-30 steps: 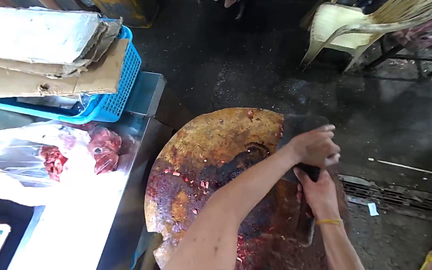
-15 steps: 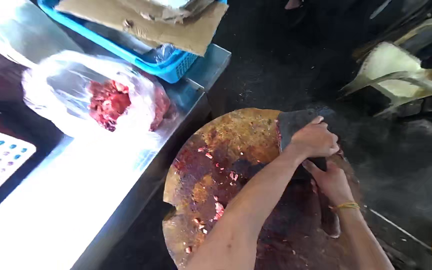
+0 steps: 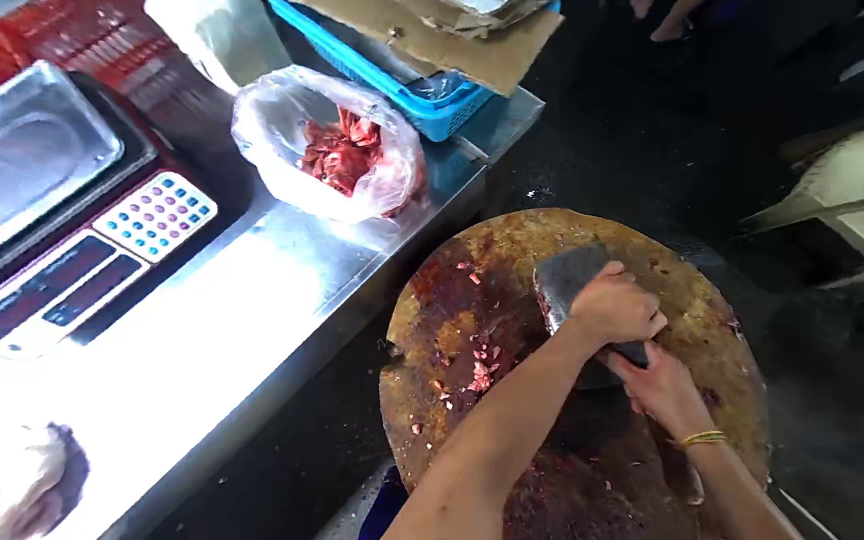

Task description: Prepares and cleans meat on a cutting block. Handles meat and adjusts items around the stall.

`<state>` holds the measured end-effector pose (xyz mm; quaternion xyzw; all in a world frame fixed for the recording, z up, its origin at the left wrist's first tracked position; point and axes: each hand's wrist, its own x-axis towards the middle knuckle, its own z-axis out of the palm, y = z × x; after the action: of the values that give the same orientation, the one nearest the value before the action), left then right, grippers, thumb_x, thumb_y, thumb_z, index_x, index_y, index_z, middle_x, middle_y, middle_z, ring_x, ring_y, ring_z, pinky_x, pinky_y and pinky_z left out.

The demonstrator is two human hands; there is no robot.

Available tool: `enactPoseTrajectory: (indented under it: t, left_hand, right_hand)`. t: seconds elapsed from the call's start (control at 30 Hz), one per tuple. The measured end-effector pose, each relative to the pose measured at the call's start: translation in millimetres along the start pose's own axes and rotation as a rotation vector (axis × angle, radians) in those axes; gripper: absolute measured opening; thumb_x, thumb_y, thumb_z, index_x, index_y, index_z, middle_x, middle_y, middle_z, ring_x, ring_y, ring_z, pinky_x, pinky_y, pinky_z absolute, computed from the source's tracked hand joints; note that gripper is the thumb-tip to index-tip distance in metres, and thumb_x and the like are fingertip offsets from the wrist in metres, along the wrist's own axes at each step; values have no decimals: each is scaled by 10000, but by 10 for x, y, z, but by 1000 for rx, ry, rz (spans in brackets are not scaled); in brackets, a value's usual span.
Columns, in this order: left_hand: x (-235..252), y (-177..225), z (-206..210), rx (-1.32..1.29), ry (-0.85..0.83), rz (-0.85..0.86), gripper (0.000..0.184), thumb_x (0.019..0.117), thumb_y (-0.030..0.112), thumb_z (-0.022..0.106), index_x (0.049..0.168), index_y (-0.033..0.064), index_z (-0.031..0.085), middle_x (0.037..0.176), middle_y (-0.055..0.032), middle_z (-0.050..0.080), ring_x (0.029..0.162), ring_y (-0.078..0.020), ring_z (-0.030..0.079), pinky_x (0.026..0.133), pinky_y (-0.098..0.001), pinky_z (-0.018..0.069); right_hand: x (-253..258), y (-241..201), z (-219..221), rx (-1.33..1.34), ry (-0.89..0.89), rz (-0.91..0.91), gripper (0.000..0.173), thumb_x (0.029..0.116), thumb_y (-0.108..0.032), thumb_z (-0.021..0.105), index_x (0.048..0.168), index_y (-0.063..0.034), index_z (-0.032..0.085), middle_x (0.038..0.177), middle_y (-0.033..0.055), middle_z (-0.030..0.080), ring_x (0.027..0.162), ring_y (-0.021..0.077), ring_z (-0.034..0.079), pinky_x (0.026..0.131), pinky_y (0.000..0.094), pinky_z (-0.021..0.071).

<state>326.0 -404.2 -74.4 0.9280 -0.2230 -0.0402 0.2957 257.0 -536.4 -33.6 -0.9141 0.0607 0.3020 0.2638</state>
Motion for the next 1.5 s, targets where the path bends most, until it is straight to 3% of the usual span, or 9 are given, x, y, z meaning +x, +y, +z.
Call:
enactPoseTrajectory:
  t: [0.2, 0.4, 0.57, 0.8, 0.93, 1.07, 1.3, 1.4, 1.5]
  left_hand:
    - [-1142, 145, 154, 113, 313, -254, 309, 930, 303, 574, 700, 136, 693, 658, -19, 672, 725, -203, 667, 897, -422, 451]
    - [-93, -1, -43, 3, -55, 4, 417, 1043, 352, 450, 925, 74, 737, 890, -100, 734, 984, -261, 686, 1125, -470, 349]
    - [-1079, 185, 151, 73, 264, -269, 325, 940, 306, 564, 695, 133, 690, 653, -23, 668, 715, -205, 664, 866, -423, 449]
    - [32, -272, -251, 7, -74, -11, 427, 1048, 359, 439, 950, 66, 734, 899, -114, 733, 992, -277, 693, 1161, -497, 342]
    - [-597, -224, -185, 61, 279, -194, 342, 956, 309, 542, 730, 113, 707, 689, -47, 688, 737, -223, 677, 886, -439, 459]
    - [-58, -390, -347, -4, 58, -124, 401, 1028, 338, 457, 894, 80, 733, 856, -86, 731, 927, -239, 694, 1027, -455, 416]
    - [-546, -355, -322, 50, 267, -256, 339, 965, 298, 531, 746, 114, 714, 730, -42, 712, 771, -212, 691, 903, -437, 458]
    - [-72, -614, -521, -1, 44, -157, 382, 1031, 325, 466, 920, 81, 739, 880, -76, 738, 936, -223, 695, 1041, -447, 417]
    - [-428, -660, -438, 57, 221, -163, 345, 984, 301, 532, 779, 99, 722, 736, -51, 706, 790, -207, 686, 953, -418, 456]
  right_hand:
    - [-356, 77, 335, -264, -198, -200, 705, 831, -656, 740, 1265, -105, 678, 980, 199, 742, 947, 411, 722, 840, 664, 538]
    - [-52, 31, 105, 3, 26, -41, 502, 921, -406, 769, 1247, -48, 636, 745, 140, 652, 494, 223, 600, 492, 435, 541]
    - [-356, 161, 310, -246, -153, -247, 722, 806, -662, 747, 1211, -66, 700, 909, 209, 739, 876, 419, 729, 789, 675, 541]
    - [166, -283, 54, -34, 8, -32, 520, 924, -459, 751, 1241, -63, 636, 733, 126, 645, 489, 213, 595, 494, 424, 543]
    - [45, -310, 84, -270, -115, -185, 707, 842, -611, 758, 1269, -57, 660, 895, 217, 723, 770, 400, 714, 739, 638, 553]
    - [330, -403, -46, -167, -28, -139, 637, 883, -533, 767, 1277, -51, 633, 876, 190, 688, 626, 299, 661, 627, 541, 564]
    - [251, -416, 78, -276, -113, -261, 709, 840, -628, 743, 1249, -53, 672, 924, 217, 728, 838, 410, 720, 765, 661, 548]
    - [484, -627, 32, -137, -59, -171, 605, 896, -515, 761, 1287, -71, 633, 835, 173, 679, 585, 278, 640, 577, 517, 555]
    - [350, -718, 174, -199, -123, -204, 630, 877, -552, 759, 1239, -48, 649, 839, 175, 692, 630, 302, 670, 620, 540, 568]
